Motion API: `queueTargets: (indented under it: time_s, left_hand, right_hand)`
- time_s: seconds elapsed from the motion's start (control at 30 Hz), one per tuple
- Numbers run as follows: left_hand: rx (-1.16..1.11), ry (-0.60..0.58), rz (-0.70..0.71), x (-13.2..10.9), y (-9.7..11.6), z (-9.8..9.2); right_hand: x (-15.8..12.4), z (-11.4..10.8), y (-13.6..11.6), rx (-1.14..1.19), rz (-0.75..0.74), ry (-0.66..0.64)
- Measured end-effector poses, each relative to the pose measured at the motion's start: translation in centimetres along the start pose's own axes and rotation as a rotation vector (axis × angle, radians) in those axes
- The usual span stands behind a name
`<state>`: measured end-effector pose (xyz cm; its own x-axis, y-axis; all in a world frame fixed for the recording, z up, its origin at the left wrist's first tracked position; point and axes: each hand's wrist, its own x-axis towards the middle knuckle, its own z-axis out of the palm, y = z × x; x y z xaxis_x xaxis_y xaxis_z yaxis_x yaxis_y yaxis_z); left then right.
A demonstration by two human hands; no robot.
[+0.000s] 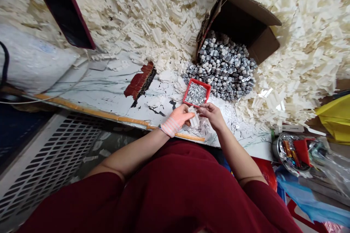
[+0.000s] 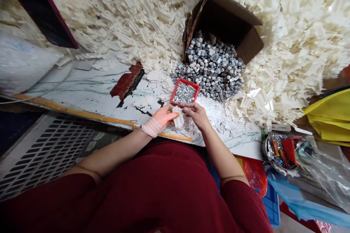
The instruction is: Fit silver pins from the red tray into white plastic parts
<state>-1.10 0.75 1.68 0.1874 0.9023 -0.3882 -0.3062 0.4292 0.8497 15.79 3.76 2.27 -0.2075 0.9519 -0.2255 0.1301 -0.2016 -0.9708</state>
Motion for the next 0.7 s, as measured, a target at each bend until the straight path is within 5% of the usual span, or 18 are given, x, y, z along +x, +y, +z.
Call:
queueTargets:
  time_s: [0.23, 0.37, 0.47, 0.7]
  left_hand:
    - [-0.027, 0.032, -0.074, -0.1, -0.5, 0.0]
    - [-0.054, -0.031, -0.122, -0.3, -1.2, -0.4]
    - [-0.056, -0.057, -0.142, -0.5, -1.5, -0.4]
    - [0.010, -0.029, -0.144, -0.8, -1.8, 0.6]
  right_hand:
    - [-4.1, -6.5, 1.4, -0.587, -0.144, 0.259]
    - [-8.1, -8.6, 3.3, -0.915, -0.053, 0.083]
    - [-9.8, -8.0, 4.7, -1.048, 0.036, -0.117]
    - [-8.6, -4.0, 7.0, -1.162, 0.013, 0.026]
